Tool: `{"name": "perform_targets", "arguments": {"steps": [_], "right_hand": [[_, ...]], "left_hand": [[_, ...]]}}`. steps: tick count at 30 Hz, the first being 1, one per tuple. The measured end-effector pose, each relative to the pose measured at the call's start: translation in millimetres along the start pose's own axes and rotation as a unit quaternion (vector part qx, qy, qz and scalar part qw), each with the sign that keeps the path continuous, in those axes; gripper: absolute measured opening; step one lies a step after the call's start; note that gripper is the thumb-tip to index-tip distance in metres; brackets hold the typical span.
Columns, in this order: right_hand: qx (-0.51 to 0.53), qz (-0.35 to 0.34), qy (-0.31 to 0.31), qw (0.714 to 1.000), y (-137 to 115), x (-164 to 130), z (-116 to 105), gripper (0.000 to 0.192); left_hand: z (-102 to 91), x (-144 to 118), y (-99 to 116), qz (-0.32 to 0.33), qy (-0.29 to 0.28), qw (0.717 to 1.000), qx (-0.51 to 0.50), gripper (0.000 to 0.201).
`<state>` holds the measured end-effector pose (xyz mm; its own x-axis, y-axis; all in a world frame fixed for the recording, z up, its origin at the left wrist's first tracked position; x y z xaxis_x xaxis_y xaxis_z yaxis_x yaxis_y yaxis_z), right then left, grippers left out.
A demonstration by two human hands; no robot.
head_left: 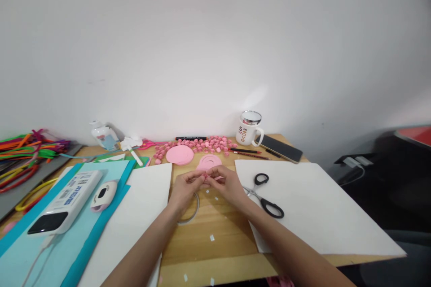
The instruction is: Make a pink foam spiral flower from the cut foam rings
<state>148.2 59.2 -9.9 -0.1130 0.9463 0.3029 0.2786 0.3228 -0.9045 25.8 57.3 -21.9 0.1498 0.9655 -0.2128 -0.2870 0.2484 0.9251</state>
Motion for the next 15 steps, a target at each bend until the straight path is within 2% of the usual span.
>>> {"name": "perform_targets", "arguments": {"steps": [9, 15], "right_hand": [[-0.004, -0.023, 0.009, 1.000, -3.9, -0.3, -3.6, 0.010], [-0.026, -0.061, -0.001, 0.998, -4.9, -0.6, -2.2, 0.019]], "left_hand": [[-3.0, 3.6, -2.7, -0.005, 0.002, 1.000, -0.023, 0.022], [-0.3, 3.1, -2.4, -0.020, -0.004, 0.999, -0.035, 0.016]]}}
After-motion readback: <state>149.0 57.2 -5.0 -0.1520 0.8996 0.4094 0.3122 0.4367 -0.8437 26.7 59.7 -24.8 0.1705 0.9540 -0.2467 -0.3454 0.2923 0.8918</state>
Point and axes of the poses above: each hand's wrist, its own x-axis towards the middle knuckle, its own z-axis out of the palm, y = z × x, the point moved 7 cm from there along x, towards the middle knuckle, and after that the axes turned 1 degree about -x, right-handed, at the moved point
